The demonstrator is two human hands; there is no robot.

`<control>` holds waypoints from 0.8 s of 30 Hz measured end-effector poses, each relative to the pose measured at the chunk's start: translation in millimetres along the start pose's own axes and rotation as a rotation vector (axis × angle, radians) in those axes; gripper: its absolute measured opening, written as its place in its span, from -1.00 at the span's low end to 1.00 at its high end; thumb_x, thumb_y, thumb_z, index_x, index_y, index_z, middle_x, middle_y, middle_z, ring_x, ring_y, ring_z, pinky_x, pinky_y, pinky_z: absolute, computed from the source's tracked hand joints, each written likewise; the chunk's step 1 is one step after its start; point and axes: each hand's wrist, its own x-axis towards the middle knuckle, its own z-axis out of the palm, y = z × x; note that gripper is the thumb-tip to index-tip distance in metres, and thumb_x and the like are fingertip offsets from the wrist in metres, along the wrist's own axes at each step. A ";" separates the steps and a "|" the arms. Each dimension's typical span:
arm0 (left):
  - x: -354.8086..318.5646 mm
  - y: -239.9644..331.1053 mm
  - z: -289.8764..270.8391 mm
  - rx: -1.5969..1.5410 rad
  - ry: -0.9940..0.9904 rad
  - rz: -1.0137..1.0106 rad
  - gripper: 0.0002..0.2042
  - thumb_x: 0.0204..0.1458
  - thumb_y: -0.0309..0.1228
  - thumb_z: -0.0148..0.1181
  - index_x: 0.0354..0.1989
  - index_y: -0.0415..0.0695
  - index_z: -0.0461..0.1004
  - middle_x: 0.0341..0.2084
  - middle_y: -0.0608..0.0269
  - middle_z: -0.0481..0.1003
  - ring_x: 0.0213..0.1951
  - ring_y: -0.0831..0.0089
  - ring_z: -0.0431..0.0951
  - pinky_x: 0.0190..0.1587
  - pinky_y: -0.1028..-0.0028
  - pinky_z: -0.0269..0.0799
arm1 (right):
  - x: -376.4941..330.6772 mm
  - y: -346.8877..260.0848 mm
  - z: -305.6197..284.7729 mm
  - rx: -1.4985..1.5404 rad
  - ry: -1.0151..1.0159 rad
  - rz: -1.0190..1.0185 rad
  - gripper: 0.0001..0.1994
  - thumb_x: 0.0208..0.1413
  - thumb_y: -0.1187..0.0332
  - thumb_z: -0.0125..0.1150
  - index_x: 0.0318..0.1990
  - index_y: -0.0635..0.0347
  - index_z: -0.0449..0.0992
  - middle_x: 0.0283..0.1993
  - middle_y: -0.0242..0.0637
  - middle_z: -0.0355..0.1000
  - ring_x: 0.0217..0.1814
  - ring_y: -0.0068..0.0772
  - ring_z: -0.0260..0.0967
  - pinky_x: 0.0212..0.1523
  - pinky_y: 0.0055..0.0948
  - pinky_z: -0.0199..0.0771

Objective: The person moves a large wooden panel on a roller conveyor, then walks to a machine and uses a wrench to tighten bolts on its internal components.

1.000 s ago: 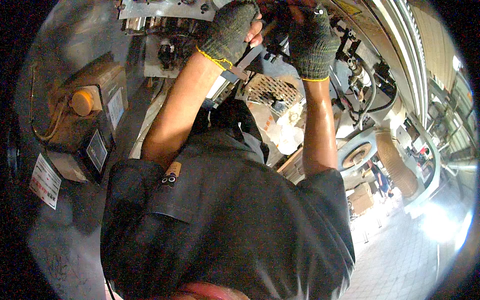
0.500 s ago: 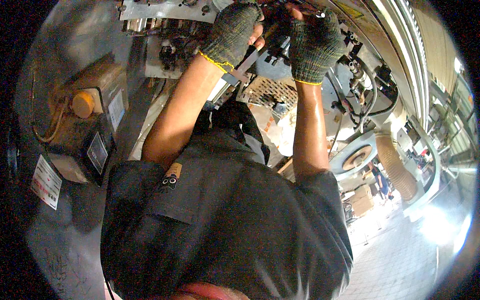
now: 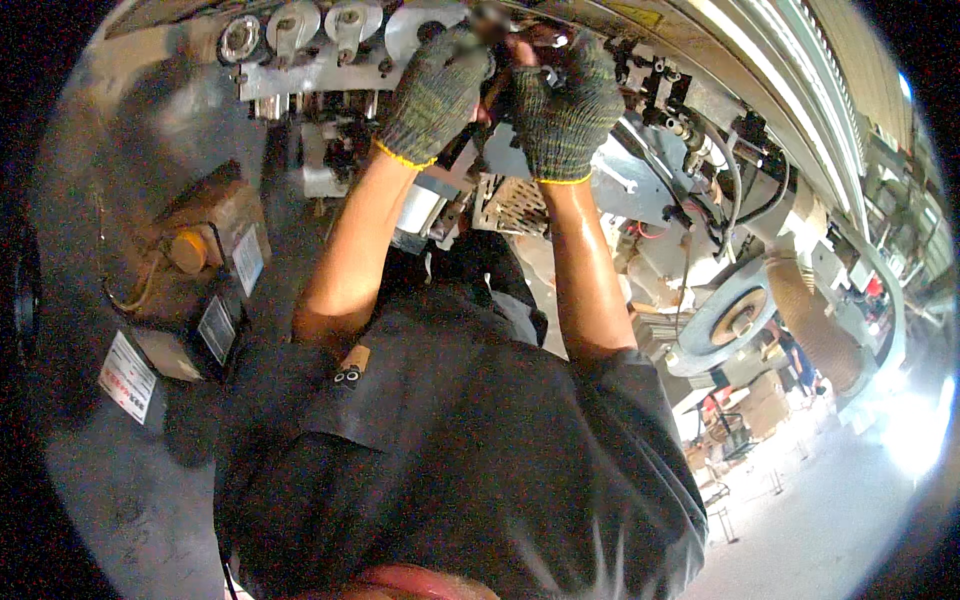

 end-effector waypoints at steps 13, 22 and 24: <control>-11.2 2.8 -8.6 -0.488 -0.261 -0.716 -0.89 -0.05 -0.51 0.26 -0.33 -0.24 0.57 -0.26 0.00 0.57 -0.21 0.11 0.65 -0.21 0.22 0.61 | 0.8 18.2 -1.3 -0.036 -0.038 -0.024 -0.80 0.07 0.36 0.52 -0.14 0.10 0.68 -0.22 -0.26 0.67 -0.24 -0.28 0.65 -0.20 -0.38 0.59; -1.9 11.2 -9.3 -0.467 -0.239 -0.573 -0.87 -0.05 -0.46 0.27 -0.31 -0.17 0.53 -0.39 0.14 0.54 -0.36 0.22 0.58 -0.32 0.26 0.53 | 17.0 31.0 -16.6 0.000 -0.291 -0.216 -0.69 -0.03 0.38 0.48 -0.08 0.04 0.62 -0.26 -0.17 0.56 -0.26 0.00 0.55 -0.25 -0.19 0.56; -14.5 0.2 -4.7 -0.496 -0.190 -0.474 -0.85 0.17 -0.43 0.17 -0.14 -0.19 0.49 -0.45 0.28 0.51 -0.56 0.48 0.51 -0.49 0.45 0.48 | 17.7 30.2 -15.7 -0.056 -0.306 -0.232 -0.73 0.00 0.37 0.47 -0.11 0.05 0.63 -0.29 -0.17 0.55 -0.28 -0.02 0.55 -0.25 -0.20 0.56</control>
